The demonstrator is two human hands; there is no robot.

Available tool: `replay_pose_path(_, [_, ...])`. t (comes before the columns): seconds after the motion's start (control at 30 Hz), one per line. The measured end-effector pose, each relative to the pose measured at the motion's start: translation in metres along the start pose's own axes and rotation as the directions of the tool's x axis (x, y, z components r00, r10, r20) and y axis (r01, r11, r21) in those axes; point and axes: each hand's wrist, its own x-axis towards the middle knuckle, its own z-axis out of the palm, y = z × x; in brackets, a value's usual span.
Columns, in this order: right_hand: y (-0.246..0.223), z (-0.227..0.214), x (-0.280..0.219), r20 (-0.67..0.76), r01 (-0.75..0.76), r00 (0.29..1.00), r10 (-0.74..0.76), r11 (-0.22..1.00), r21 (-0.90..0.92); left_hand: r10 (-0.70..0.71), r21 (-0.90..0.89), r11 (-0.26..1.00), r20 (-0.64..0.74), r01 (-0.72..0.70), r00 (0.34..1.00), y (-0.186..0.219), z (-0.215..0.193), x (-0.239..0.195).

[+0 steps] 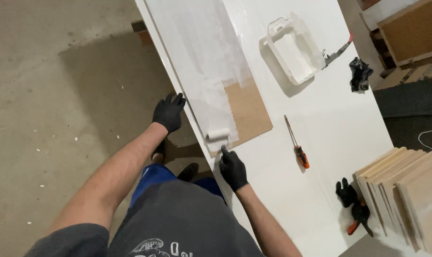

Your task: Applying white paint to a long wooden board using a small paint roller on a workbench.

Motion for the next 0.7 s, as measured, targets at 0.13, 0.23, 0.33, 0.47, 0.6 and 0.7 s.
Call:
replay_pose_path(0.13, [0.013, 0.002, -0.061, -0.008, -0.063, 0.998, 0.065, 0.992, 0.105, -0.203, -0.805, 0.529, 0.186, 0.267, 0.961, 0.077, -0.162, -0.053])
replay_pose_path(0.23, [-0.006, -0.019, -0.028, 0.007, 0.026, 1.000, -0.029, 0.965, 0.262, -0.009, 0.046, 0.999, -0.028, 0.011, 1.000, 0.012, -0.011, -0.005])
replay_pose_path(0.33, [0.005, 0.020, 0.016, -0.238, 0.221, 0.941, -0.242, 0.969, -0.112, -0.018, 0.007, 1.000, -0.005, 0.018, 1.000, 0.009, -0.006, 0.001])
replay_pose_path(0.47, [0.017, 0.011, -0.028, -0.178, 0.148, 0.973, -0.146, 0.989, -0.005, -0.034, -0.082, 0.996, 0.009, 0.035, 0.999, 0.011, -0.008, -0.004])
replay_pose_path(0.6, [0.022, 0.007, -0.033, -0.129, 0.125, 0.983, -0.134, 0.989, -0.074, -0.038, -0.006, 0.999, -0.001, 0.038, 0.999, 0.015, -0.013, -0.007])
replay_pose_path(0.7, [0.009, 0.012, -0.018, -0.147, 0.124, 0.979, -0.139, 0.986, -0.108, -0.012, -0.001, 1.000, -0.014, 0.012, 1.000, 0.022, -0.032, -0.012])
